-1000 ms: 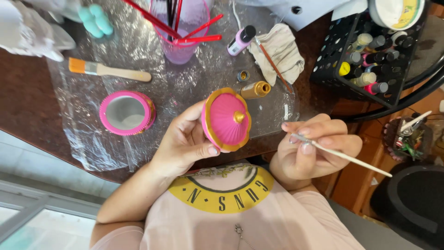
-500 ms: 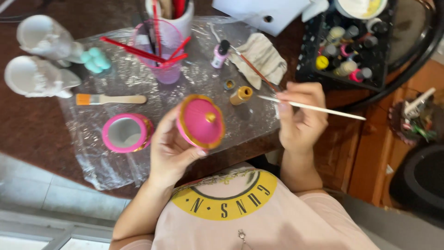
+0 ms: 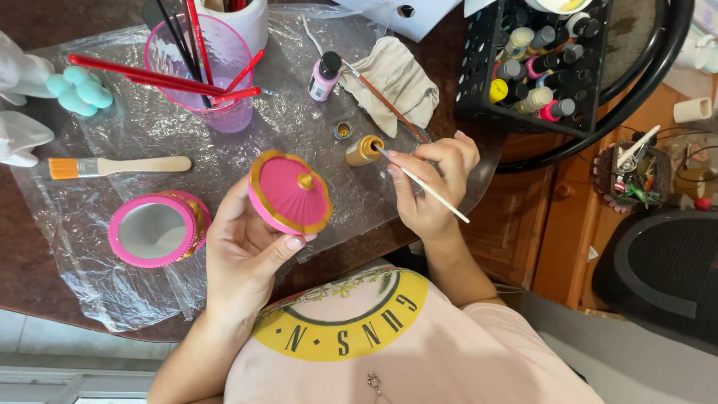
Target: Paint the central knob of a pink lid with gold paint using a fine brush
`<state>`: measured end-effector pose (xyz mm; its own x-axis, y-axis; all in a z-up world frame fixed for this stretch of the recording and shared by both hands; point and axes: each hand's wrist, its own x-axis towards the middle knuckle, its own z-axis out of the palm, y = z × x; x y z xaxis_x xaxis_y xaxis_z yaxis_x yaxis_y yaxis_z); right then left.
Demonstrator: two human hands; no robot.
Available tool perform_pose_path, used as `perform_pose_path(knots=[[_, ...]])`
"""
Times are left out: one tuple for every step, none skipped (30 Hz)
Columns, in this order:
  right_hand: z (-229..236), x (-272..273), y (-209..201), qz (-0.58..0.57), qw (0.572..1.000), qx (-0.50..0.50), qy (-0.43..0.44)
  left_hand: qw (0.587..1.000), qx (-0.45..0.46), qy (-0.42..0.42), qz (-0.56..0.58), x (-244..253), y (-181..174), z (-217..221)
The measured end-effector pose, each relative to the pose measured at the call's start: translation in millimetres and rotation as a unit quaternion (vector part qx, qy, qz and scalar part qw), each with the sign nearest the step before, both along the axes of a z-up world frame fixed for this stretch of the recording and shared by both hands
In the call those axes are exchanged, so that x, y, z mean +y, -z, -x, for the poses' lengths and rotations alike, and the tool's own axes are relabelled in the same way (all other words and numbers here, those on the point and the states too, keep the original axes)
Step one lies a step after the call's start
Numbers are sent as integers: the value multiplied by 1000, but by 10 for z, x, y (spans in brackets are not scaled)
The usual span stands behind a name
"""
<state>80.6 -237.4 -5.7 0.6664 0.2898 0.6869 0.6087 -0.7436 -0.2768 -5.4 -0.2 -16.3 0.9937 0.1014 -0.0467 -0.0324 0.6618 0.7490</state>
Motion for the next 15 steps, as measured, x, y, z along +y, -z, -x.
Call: perform_pose_path(knots=[[5,2,-1,1,1000,2,-1,1000,2,-1,1,-1,0,3],[11,3,-3,7,1000,0,-2,1000,2,1,-1,-1,-1,3],[18,3,-6,14,1000,-2,-3,1000,2,3,-2,-2,-4,5],[22,6,-6,14,1000,-1,-4,1000,4,3,-2,-6,5,8],[28,9,-7,15,1000,-4,-2,1000,2,3,1,-10,13,13],[34,14,-9,17,1000,-8,0,1000,0,4,4,-12,19,16],[37,15,-10,17,1000,-7,0,1000,1,3,4,-10,12,17],[35,18,-11,18,1000,-7,0,1000,1,6,1,-7,5,16],[33,20,-13,19,1000,-6,0,1000,2,8,-1,-5,-4,14],[30,17,-10,19,1000,-6,-1,1000,3,7,-2,-5,-19,12],[26,13,-7,19,1000,-4,-2,1000,2,10,-4,-5,-35,9],[23,12,-2,20,1000,-2,-3,1000,2,13,-6,-2,-51,5],[27,14,-18,19,1000,-1,-4,1000,3,12,-7,-5,-53,-1],[32,20,-28,16,1000,-4,-5,1000,-3,15,-10,-4,-56,-4],[37,27,-41,13,1000,-7,-6,1000,-8,18,-13,-2,-59,-5]])
